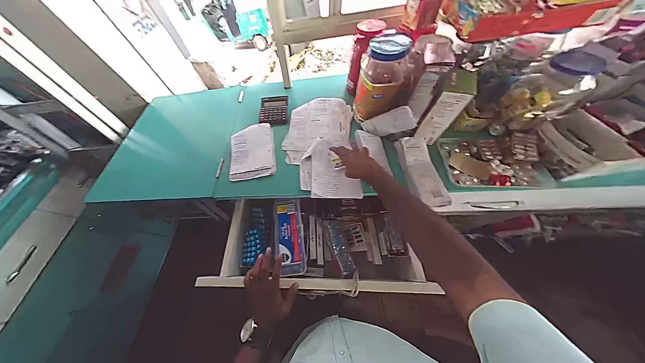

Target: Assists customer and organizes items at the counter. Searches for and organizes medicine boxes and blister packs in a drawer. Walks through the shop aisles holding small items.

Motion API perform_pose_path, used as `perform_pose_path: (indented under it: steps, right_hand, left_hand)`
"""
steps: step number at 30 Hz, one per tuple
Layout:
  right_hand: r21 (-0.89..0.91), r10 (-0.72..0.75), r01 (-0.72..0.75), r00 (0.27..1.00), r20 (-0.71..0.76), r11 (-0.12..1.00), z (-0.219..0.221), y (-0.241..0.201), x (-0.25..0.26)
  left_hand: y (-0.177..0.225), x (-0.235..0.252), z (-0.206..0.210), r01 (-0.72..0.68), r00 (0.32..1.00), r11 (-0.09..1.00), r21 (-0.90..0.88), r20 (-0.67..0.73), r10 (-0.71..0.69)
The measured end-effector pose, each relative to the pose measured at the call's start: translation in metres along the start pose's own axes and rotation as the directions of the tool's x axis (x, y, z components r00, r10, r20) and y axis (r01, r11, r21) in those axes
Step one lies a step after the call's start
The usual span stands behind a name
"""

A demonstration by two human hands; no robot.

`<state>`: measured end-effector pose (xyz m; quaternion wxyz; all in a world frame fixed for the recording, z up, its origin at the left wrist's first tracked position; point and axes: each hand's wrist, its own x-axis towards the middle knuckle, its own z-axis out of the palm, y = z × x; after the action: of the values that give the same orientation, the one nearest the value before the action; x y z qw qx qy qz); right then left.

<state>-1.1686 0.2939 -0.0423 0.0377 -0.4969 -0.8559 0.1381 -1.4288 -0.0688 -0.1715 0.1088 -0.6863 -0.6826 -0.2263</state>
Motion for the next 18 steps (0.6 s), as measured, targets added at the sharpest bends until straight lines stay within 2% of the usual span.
perform_pose_path:
  steps: [3, 5, 8, 10, 12, 13, 15, 16, 18]
  right_hand:
    - [-0.042, -0.007, 0.004, 0.998, -0.056, 0.999, 0.001, 0.007, 0.023]
    - [-0.002, 0.01, -0.01, 0.989, -0.146, 1.0, -0.012, -0.007, 0.012]
    - [0.371, 0.012, 0.086, 0.967, -0.254, 0.925, -0.044, -0.067, -0.03]
    - [0.619, -0.109, 0.296, 0.941, -0.322, 0.728, -0.042, -0.122, -0.062]
    - [0.814, -0.234, 0.425, 0.904, -0.359, 0.395, -0.023, -0.18, -0.091]
    - [0.875, -0.293, 0.422, 0.89, -0.35, 0.238, -0.01, -0.205, -0.1]
    - [0.956, -0.265, 0.291, 0.924, -0.274, 0.025, 0.017, -0.253, -0.111]
    - [0.976, -0.247, 0.216, 0.945, -0.214, -0.02, 0.027, -0.277, -0.112]
    - [0.994, -0.254, 0.112, 0.961, -0.111, -0.009, 0.047, -0.323, -0.101]
  left_hand:
    - [-0.004, 0.021, 0.012, 0.011, 1.0, 1.0, 0.0, -0.026, -0.011]
    - [-0.005, 0.035, 0.019, 0.001, 0.999, 0.998, -0.063, -0.04, -0.004]
    - [-0.013, 0.062, 0.022, -0.053, 0.995, 0.952, -0.301, -0.099, 0.024]
    - [-0.025, 0.078, 0.023, -0.09, 0.99, 0.877, -0.473, -0.139, 0.027]
    - [-0.034, 0.09, 0.017, -0.096, 0.983, 0.824, -0.559, -0.183, -0.01]
    - [-0.038, 0.092, 0.009, -0.081, 0.979, 0.819, -0.568, -0.201, -0.042]
    - [-0.048, 0.088, -0.015, -0.059, 0.963, 0.803, -0.594, -0.244, -0.11]
    - [-0.057, 0.08, -0.026, -0.044, 0.961, 0.761, -0.647, -0.236, -0.145]
    - [-0.09, 0.059, -0.045, 0.012, 0.963, 0.569, -0.822, -0.143, -0.227]
